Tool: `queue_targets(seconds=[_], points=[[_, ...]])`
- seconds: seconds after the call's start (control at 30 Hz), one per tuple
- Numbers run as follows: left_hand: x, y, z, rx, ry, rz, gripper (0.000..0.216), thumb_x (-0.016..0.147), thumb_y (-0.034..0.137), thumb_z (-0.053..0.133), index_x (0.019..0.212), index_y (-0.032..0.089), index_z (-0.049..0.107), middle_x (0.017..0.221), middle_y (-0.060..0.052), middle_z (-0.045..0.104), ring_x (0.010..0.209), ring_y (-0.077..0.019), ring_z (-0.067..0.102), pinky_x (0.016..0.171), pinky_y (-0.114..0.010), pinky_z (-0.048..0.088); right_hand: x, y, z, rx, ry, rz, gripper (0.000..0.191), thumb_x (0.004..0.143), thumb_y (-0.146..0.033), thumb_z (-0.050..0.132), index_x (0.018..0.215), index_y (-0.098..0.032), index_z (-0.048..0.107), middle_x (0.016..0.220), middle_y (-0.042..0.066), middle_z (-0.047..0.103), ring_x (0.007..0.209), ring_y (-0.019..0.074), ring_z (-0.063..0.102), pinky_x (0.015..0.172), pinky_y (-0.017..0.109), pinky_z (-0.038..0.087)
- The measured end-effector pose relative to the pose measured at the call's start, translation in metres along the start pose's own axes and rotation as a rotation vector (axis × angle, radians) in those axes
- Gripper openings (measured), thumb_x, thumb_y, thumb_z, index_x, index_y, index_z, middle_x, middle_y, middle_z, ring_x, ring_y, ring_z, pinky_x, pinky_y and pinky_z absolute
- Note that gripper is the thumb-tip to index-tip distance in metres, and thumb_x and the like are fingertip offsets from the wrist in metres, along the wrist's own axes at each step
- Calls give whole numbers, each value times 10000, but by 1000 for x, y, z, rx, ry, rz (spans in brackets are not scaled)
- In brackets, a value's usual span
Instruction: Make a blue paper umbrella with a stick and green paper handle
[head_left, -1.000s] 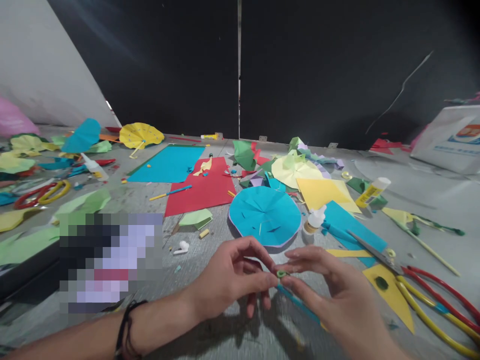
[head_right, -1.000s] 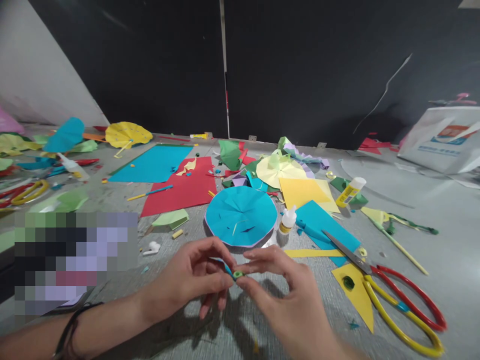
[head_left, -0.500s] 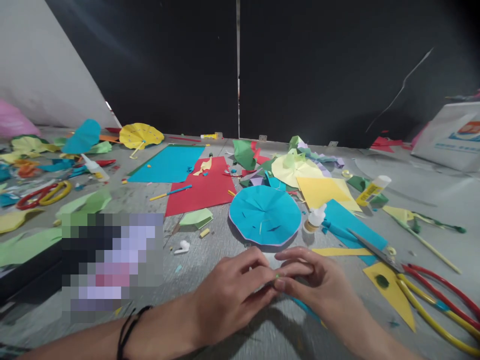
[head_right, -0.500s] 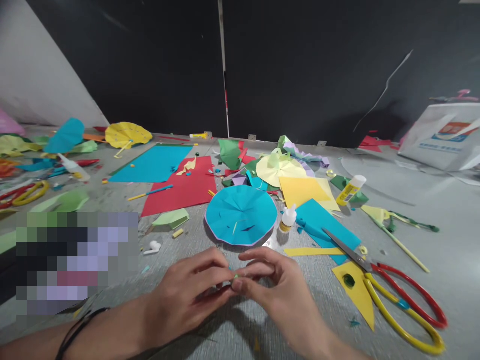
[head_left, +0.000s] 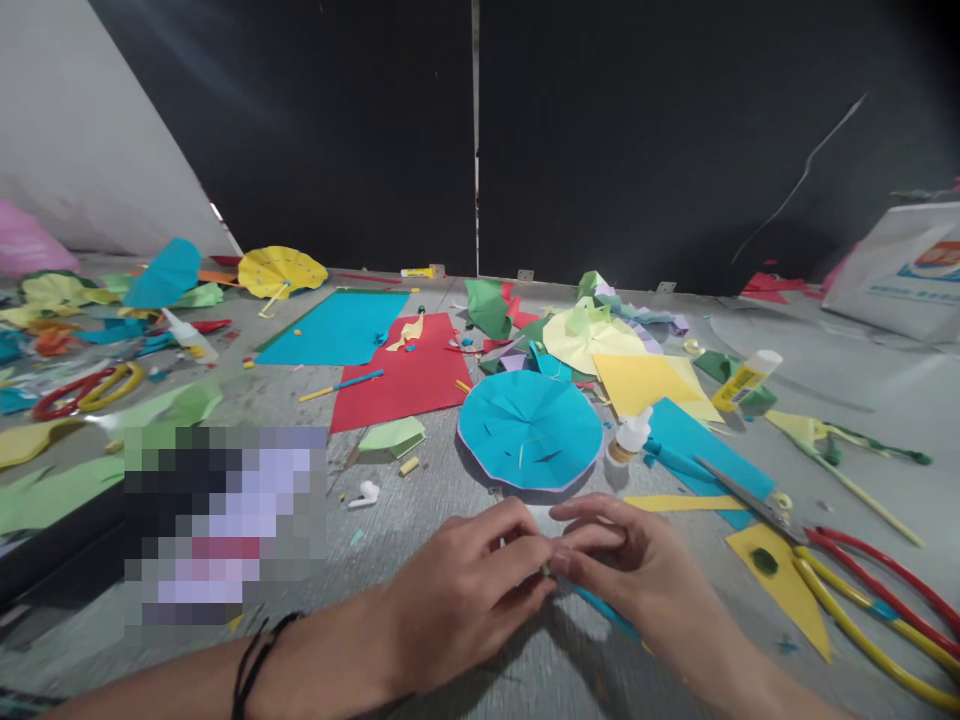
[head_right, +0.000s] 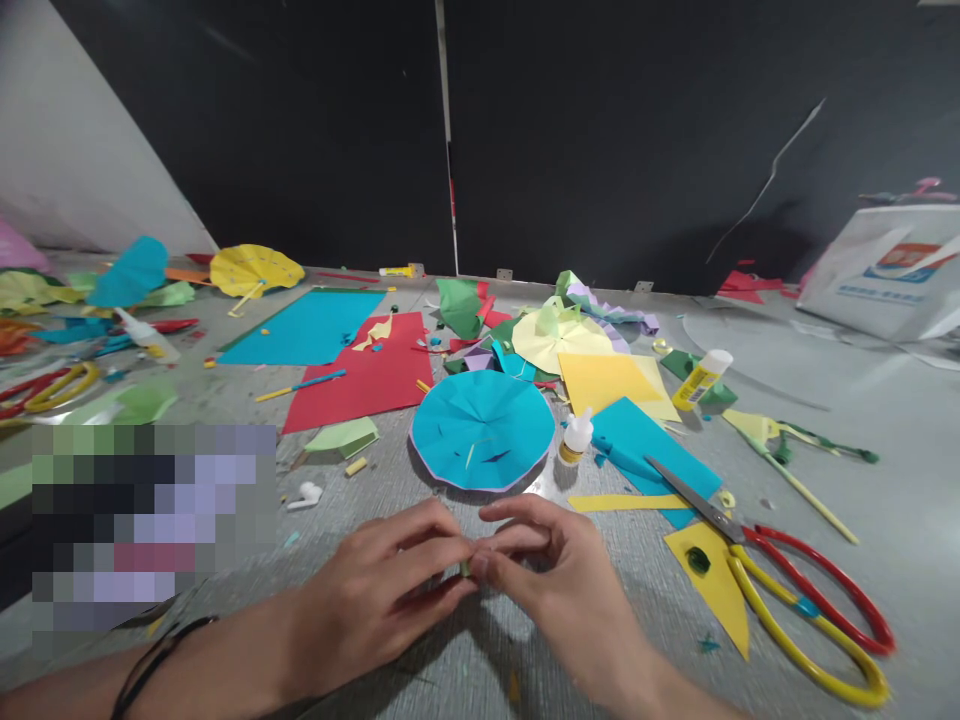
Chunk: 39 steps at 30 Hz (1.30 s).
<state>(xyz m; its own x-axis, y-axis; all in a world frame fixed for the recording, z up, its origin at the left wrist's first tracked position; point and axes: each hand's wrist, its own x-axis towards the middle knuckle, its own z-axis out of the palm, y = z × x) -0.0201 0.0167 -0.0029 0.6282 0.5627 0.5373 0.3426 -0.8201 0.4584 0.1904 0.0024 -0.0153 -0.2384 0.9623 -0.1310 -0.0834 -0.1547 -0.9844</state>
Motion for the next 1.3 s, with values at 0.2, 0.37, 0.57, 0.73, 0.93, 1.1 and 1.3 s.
queue_targets(seconds=[0.2,0.37,0.57,0.73,0.93,1.1,1.3], points=[[-2,1,1,109,-24,12,168,1019,154,517,987,129,680,884,-77,679,773,-180,649,653,-267,543,1,-3,1,5,-5,-10,347,827,-412,857,1051,-195,706,807,37,834,733,160,750,696,262,563],[-1,1,1,163,-37,19,204,1054,178,465,962,145,643,873,-67,687,779,-178,651,665,-267,554,2,-8,2,-23,33,-29,403,788,-476,871,1003,-188,688,766,39,819,679,167,732,650,267,553],[0,3,-3,85,30,-4,78,999,159,586,986,148,662,887,-62,716,769,-170,678,673,-251,546,2,-11,3,-56,52,-43,409,795,-492,856,989,-200,645,741,24,804,674,165,718,647,264,547],[1,2,-3,51,47,-25,56,952,164,654,917,146,695,790,-39,708,595,-115,610,590,-212,507,1,-11,2,-89,40,-48,412,802,-515,838,985,-207,634,744,25,801,682,177,726,656,282,559],[1,1,-2,155,-20,-12,141,952,151,600,871,126,712,771,-75,730,671,-177,682,605,-253,517,-1,-10,5,-157,45,-44,395,821,-512,812,998,-204,640,775,48,815,722,203,753,695,317,580],[1,-1,-4,8,-29,-125,129,921,183,652,822,151,728,690,-45,732,602,-152,669,589,-231,516,-5,-14,7,-306,53,-117,287,881,-450,754,1024,-215,673,821,45,814,796,221,782,727,322,619],[9,-5,-3,-583,38,-600,194,835,329,808,875,152,740,717,-54,784,645,-186,763,608,-247,599,14,-28,-30,-762,598,-716,323,916,-371,727,1201,-252,629,1154,106,704,1048,285,690,878,452,593]])
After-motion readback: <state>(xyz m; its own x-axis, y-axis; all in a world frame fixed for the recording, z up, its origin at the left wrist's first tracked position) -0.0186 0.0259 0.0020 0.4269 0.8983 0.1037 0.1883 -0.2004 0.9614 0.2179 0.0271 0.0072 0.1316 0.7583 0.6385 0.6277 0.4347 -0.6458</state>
